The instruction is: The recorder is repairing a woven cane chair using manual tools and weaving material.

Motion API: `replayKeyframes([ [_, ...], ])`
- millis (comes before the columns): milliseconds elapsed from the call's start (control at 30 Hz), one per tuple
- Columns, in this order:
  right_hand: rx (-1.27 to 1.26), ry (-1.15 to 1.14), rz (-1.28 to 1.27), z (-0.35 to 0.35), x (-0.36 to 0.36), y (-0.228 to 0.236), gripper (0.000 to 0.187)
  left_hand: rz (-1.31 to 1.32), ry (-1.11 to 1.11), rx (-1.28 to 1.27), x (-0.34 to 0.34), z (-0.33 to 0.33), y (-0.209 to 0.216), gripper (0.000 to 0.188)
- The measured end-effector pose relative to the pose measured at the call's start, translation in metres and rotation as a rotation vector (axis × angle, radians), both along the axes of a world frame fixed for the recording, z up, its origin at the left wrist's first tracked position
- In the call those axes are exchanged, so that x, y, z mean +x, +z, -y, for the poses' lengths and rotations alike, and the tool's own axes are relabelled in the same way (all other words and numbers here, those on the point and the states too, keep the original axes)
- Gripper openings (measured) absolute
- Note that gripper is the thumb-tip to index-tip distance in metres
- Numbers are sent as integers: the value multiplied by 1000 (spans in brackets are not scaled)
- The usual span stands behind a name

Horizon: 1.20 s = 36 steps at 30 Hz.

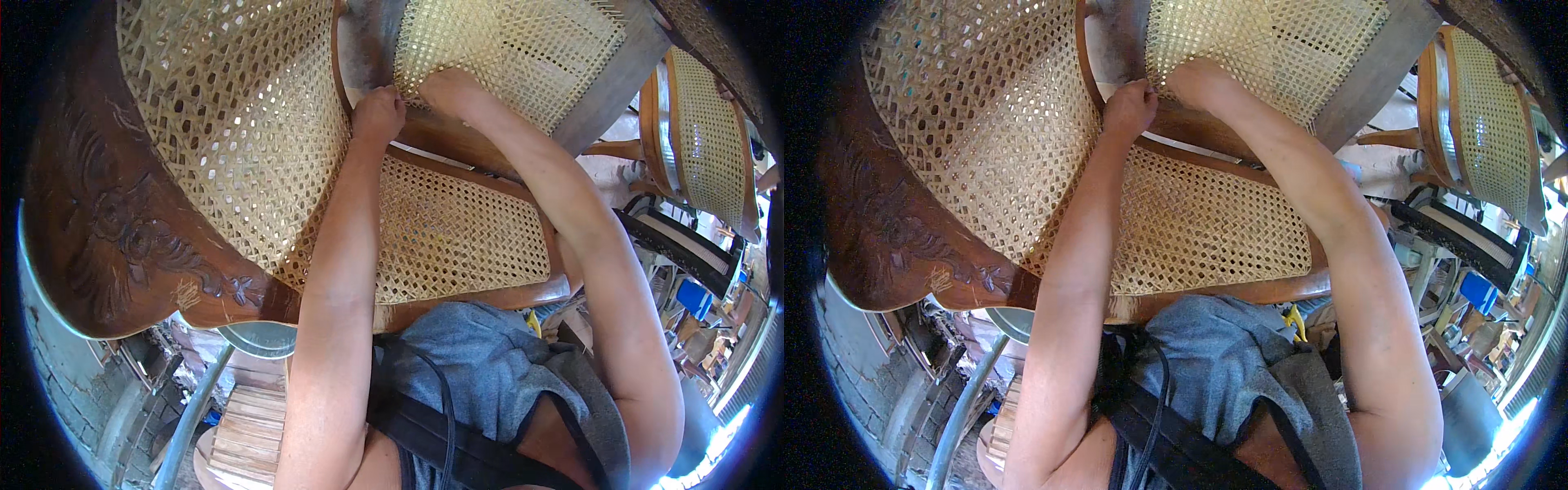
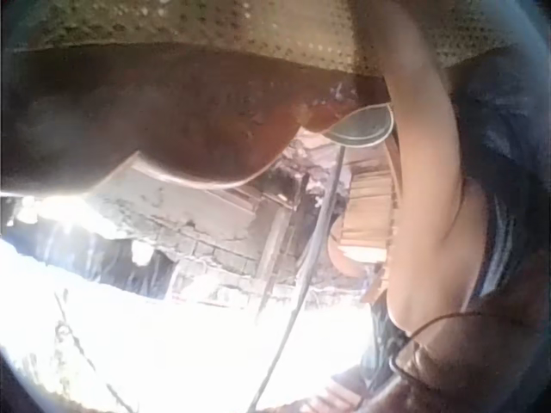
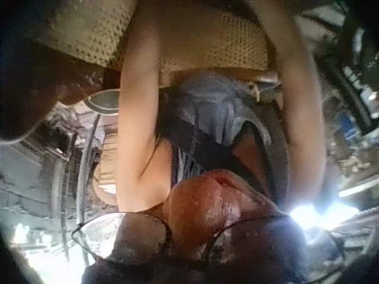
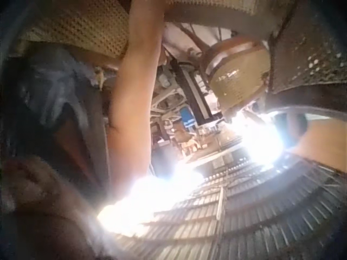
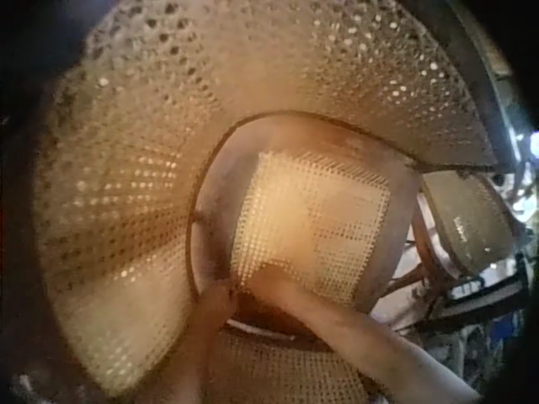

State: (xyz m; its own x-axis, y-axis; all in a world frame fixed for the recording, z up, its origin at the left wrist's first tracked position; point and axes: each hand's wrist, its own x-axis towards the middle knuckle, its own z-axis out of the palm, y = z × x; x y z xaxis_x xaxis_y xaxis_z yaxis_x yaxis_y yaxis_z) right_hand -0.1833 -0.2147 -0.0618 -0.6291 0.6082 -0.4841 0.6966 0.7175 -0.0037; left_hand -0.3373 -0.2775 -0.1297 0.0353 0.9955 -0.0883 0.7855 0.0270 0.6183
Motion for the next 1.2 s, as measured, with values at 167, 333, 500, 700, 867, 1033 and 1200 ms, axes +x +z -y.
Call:
replayKeyframes([
  [167,-4,-115,-29,6,-6,-5,20,29,23,-26,0,-2,-1,20],
  [333,51,-182,-167,21,-7,-6,21,59,43,-49,0,-4,-4,18],
  [500,-67,-105,-23,3,4,1,20,45,-57,22,2,-8,-8,17],
  [700,-116,-46,-2,-3,1,6,18,42,-82,5,-1,-6,-16,16],
  [867,-50,-25,-108,-1,4,-9,18,-32,-91,41,2,-9,-22,16],
  [1033,-81,-33,10,0,4,-3,18,-21,-83,44,9,-9,-9,15],
  [1200,-64,-94,46,15,-5,10,21,74,9,-5,2,-5,-10,15],
])
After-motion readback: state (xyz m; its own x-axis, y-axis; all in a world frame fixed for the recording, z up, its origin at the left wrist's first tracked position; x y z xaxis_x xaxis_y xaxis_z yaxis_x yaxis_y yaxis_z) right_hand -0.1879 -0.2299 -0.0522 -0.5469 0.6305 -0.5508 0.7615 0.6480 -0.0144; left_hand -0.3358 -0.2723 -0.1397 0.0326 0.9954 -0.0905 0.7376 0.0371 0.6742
